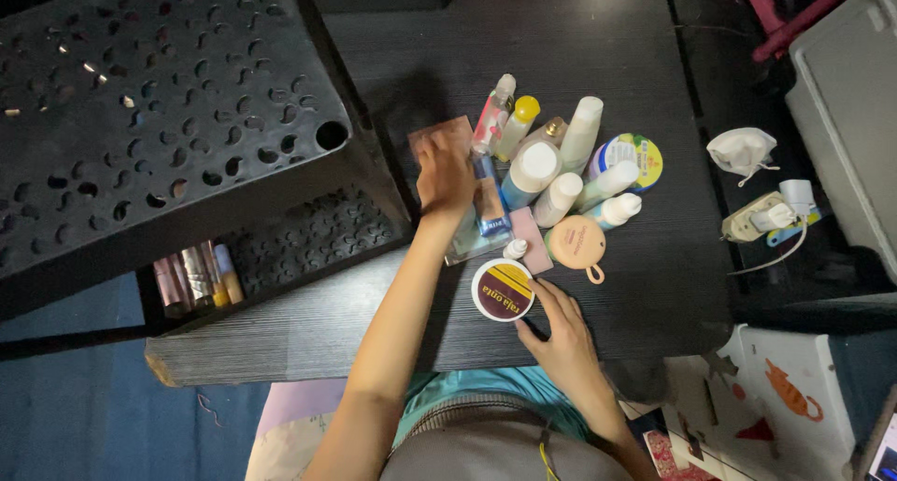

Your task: The person organizes cosmetic and skincare items on a black plastic organizer and a table. They move bottles, jars, and makeup compacts from the organizer to the table, then place them back into the organizer in a more orderly arrangement.

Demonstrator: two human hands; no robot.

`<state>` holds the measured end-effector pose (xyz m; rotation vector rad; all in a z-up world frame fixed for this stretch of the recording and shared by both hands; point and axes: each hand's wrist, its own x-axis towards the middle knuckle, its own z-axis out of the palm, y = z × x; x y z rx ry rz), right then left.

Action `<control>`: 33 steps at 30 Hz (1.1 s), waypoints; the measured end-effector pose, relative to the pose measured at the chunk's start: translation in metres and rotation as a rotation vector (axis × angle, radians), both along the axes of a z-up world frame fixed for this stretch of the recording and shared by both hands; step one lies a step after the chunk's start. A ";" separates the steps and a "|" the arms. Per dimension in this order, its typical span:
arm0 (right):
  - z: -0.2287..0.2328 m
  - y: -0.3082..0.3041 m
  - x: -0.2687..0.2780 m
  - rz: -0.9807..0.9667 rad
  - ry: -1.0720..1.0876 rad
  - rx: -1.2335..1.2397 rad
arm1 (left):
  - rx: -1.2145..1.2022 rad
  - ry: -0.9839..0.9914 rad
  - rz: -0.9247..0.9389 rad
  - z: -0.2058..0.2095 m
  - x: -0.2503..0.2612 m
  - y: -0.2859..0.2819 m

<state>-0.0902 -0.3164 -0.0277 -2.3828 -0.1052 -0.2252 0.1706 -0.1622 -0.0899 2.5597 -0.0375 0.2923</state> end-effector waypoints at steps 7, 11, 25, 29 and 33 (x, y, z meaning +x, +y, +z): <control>-0.005 0.000 -0.004 -0.049 -0.016 -0.086 | 0.017 -0.013 -0.009 0.052 -0.043 0.012; -0.010 0.008 -0.004 -0.101 -0.063 -0.098 | -0.163 -0.352 -0.225 0.083 -0.112 0.027; -0.011 0.042 0.018 0.138 -0.235 -0.226 | 0.090 -0.557 0.457 0.070 -0.160 0.268; -0.011 0.046 0.019 0.125 -0.243 -0.255 | 0.166 -0.127 0.685 0.035 -0.146 0.330; -0.011 0.047 0.021 0.113 -0.238 -0.309 | 0.334 0.125 0.727 0.013 -0.128 0.342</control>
